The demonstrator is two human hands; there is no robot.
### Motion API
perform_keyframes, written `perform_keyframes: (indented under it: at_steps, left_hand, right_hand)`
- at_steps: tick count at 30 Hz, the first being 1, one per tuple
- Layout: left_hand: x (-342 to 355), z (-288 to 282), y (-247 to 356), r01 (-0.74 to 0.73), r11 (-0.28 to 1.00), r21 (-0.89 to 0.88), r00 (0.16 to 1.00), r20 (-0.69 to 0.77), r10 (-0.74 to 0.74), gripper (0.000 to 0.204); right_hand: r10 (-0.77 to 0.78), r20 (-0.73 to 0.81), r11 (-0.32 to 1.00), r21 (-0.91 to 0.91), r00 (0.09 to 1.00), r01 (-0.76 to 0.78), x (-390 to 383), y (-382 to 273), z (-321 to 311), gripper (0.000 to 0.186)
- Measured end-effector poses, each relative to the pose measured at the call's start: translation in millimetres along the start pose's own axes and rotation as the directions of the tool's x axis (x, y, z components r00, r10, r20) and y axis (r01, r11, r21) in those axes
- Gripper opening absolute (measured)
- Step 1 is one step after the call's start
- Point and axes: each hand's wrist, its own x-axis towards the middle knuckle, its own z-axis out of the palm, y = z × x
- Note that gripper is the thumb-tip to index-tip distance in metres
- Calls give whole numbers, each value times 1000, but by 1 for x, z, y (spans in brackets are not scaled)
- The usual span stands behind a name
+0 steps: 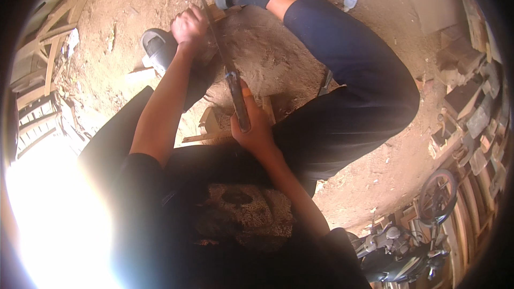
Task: The person sits on the ground and uses a hand saw to cut a small piece of wood placed between their feet. They hold the wood steady with their left hand and saw with their right hand throughout the clip.
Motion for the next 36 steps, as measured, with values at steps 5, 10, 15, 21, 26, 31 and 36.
perform_keyframes:
  at_steps: [5, 10, 15, 21, 26, 31, 36]
  left_hand:
    - [0, -6, 7, 49, 992, -114, 999, 14, -48, 47]
    - [2, -11, 15, 0, 993, -120, 1000, 28, 3, 45]
    - [2, -4, -5, 23, 996, -84, 999, 38, -20, 43]
    - [1, -16, 7, 56, 995, -80, 984, 174, -41, 38]
    - [12, -17, 4, 108, 992, -59, 944, 318, -84, 33]
    - [16, -23, 9, 196, 975, -101, 918, 370, -146, 39]
    - [11, -32, 3, 192, 975, -112, 921, 362, -140, 29]
  right_hand:
    - [89, 57, 995, -51, 994, -86, 46, -4, 7, 62]
    - [-346, -59, 922, -208, 936, 328, 10, 19, -5, 63]
    - [-63, 39, 998, -26, 997, 64, 43, -9, 6, 55]
    - [-281, -26, 935, -232, 959, 268, -7, 8, -12, 50]
    - [83, 46, 995, -62, 995, -80, 24, -22, -15, 49]
    - [46, 117, 977, -210, 992, -21, -53, -58, -65, 54]
    - [150, 124, 970, -211, 981, -122, -71, -70, -68, 55]
